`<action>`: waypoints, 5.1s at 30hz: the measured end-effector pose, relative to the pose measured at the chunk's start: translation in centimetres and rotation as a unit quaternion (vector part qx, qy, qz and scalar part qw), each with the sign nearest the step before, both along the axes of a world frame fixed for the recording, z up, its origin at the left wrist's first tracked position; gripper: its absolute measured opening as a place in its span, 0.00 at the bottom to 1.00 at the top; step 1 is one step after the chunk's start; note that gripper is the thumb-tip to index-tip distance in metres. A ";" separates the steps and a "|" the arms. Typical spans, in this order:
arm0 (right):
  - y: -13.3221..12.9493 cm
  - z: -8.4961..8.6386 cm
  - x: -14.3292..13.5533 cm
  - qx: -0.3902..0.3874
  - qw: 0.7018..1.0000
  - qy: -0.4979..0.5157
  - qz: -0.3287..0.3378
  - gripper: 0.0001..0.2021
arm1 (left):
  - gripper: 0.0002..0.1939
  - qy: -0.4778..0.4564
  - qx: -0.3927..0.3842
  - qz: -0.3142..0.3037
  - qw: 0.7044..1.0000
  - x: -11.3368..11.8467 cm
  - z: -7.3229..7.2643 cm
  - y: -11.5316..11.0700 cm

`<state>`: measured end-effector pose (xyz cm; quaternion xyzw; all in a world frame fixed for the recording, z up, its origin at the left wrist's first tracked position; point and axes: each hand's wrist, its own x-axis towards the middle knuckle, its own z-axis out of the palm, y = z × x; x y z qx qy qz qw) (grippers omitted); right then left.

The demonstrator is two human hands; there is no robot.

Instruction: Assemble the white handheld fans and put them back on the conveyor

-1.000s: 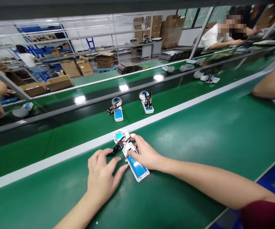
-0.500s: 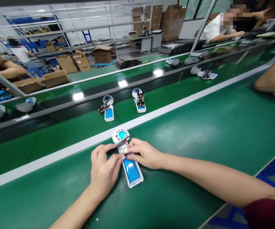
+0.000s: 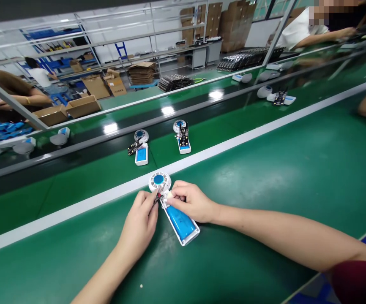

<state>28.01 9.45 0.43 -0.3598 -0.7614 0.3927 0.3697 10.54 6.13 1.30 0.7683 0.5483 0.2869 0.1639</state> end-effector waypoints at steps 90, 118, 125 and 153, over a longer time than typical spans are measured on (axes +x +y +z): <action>-5.1 -0.5 3.5 0.071 0.960 -0.269 -0.035 0.25 | 0.12 0.301 0.341 -0.015 0.890 1.2 -0.6 -1.6; 0.7 -0.9 -0.1 -0.006 0.999 -0.028 0.041 0.05 | 0.09 0.147 0.299 -0.086 0.939 -0.1 -0.4 0.7; 1.1 -0.7 -0.1 -0.038 0.998 0.033 0.040 0.06 | 0.14 0.014 0.183 -0.095 0.978 -0.3 -0.6 0.6; -0.3 1.2 -0.3 0.035 0.997 -0.063 0.027 0.12 | 0.18 0.009 0.049 0.002 0.999 0.9 -0.1 -2.0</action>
